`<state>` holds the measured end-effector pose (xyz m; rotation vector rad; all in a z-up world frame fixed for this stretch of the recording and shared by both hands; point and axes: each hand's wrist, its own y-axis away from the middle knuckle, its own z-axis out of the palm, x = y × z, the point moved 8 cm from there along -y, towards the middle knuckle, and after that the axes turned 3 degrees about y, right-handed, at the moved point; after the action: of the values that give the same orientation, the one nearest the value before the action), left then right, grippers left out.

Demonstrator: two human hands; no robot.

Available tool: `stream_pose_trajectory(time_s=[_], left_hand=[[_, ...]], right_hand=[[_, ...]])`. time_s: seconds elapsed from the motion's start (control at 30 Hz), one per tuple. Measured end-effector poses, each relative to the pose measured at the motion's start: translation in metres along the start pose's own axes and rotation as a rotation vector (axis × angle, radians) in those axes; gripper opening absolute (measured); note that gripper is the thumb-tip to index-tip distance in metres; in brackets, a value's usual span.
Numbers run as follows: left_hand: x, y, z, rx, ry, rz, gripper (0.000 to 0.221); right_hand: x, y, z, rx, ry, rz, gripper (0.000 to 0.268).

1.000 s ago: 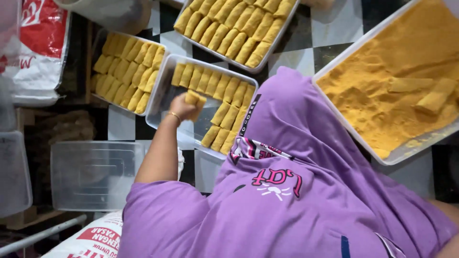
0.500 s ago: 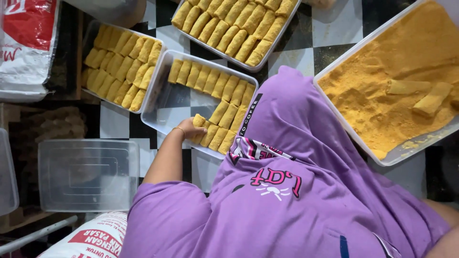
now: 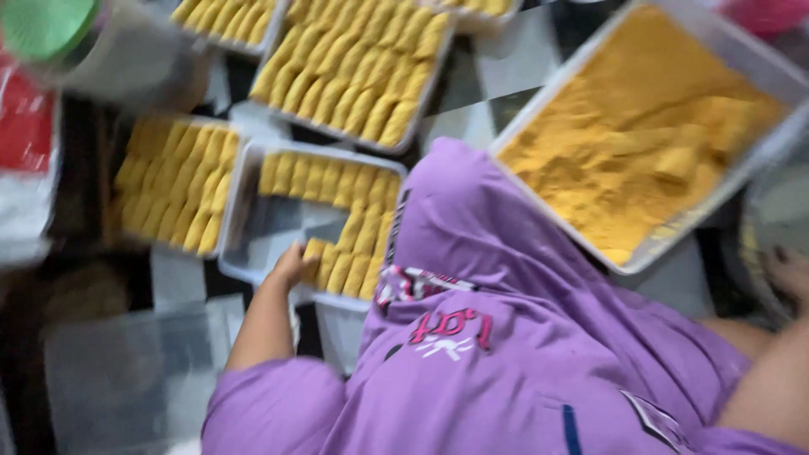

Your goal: A person is manually coating rolled food items by dipping them in a liquid batter and then rolling them in yellow breadcrumbs.

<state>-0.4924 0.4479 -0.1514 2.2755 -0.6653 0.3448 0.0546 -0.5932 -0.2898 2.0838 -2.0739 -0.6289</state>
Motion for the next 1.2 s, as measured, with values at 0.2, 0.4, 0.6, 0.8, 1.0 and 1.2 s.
stream_pose_trajectory(time_s=[0.2, 0.4, 0.6, 0.8, 1.0, 1.2], left_hand=[[0.104, 0.034, -0.047, 0.072, -0.693, -0.315, 0.051], [0.475, 0.072, -0.011, 0.622, -0.319, 1.057, 0.029], [0.746, 0.146, 0.225, -0.123, -0.128, 1.321, 0.029], [0.837, 0.091, 0.416, -0.282, -0.466, 1.07, 0.052], [0.792, 0.036, 0.448, -0.431, -0.714, 0.992, 0.049], [0.703, 0.112, 0.348, -0.724, -0.769, 0.878, 0.065]], right_hand=[[-0.064, 0.035, -0.025, -0.033, -0.093, -0.061, 0.058], [-0.186, 0.132, -0.152, -0.209, -0.296, 0.154, 0.065], [-0.143, 0.096, -0.097, -0.214, -0.275, 0.235, 0.064], [-0.171, 0.114, -0.136, -0.233, -0.305, 0.186, 0.06], [-0.144, 0.086, -0.098, -0.254, -0.382, 0.221, 0.067], [-0.175, 0.113, -0.144, -0.264, -0.328, 0.177, 0.068]])
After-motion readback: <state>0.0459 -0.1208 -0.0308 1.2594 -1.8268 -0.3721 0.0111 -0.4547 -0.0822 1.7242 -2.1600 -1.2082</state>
